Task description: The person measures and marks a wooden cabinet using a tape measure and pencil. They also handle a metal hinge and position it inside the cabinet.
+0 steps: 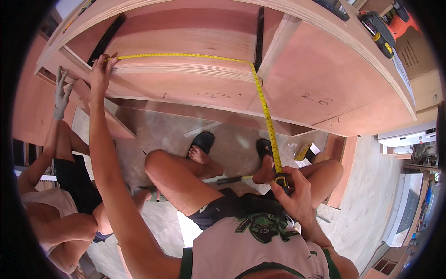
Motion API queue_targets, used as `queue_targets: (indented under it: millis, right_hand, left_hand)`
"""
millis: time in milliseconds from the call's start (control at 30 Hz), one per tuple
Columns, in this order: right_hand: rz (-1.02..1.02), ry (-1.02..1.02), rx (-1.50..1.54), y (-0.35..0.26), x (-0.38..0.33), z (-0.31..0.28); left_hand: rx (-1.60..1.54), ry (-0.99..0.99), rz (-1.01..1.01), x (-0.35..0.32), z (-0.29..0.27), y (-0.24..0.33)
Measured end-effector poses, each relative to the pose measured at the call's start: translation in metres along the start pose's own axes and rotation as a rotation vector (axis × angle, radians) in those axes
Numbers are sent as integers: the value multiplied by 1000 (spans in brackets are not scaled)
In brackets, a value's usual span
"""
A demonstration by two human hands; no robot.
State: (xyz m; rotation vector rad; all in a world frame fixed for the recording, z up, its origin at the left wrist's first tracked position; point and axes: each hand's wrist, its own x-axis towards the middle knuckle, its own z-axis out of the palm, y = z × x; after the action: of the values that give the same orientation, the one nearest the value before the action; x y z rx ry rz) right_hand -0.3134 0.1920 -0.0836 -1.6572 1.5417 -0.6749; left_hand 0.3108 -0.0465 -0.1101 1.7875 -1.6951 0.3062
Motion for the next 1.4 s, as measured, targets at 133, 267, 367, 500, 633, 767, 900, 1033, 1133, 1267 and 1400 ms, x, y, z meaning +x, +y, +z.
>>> queue_targets:
  millis: [133, 267, 367, 500, 633, 767, 900, 1033, 1133, 1267, 1400]
  right_hand:
    - [37, 17, 14, 2, -1, -1]
    - [89, 13, 48, 5, 0, -3]
    - [59, 11, 35, 2, 3, -4]
    - [55, 8, 27, 2, 3, -4]
    - [56, 5, 22, 0, 3, -4]
    - [47, 7, 23, 1, 3, -4]
    - [44, 8, 15, 2, 2, -3]
    - [38, 12, 5, 4, 2, -2]
    - [41, 12, 11, 3, 2, -2]
    - [37, 8, 10, 4, 2, -2]
    - [49, 9, 11, 3, 2, -1]
  left_hand:
    - [21, -8, -14, 1, 0, 9]
    - [19, 14, -14, 0, -2, 11]
    - [22, 35, 14, 0, -2, 8]
    - [22, 22, -3, 0, -3, 14]
    - [18, 24, -6, 0, -3, 14]
    - [21, 22, -14, -1, -5, 18]
    - [10, 38, 27, -3, -5, 19]
    - [6, 30, 11, -2, -4, 18]
    - [5, 21, -13, -1, -4, 18]
    - [2, 5, -41, -1, -5, 18]
    - [12, 5, -41, 0, -5, 22]
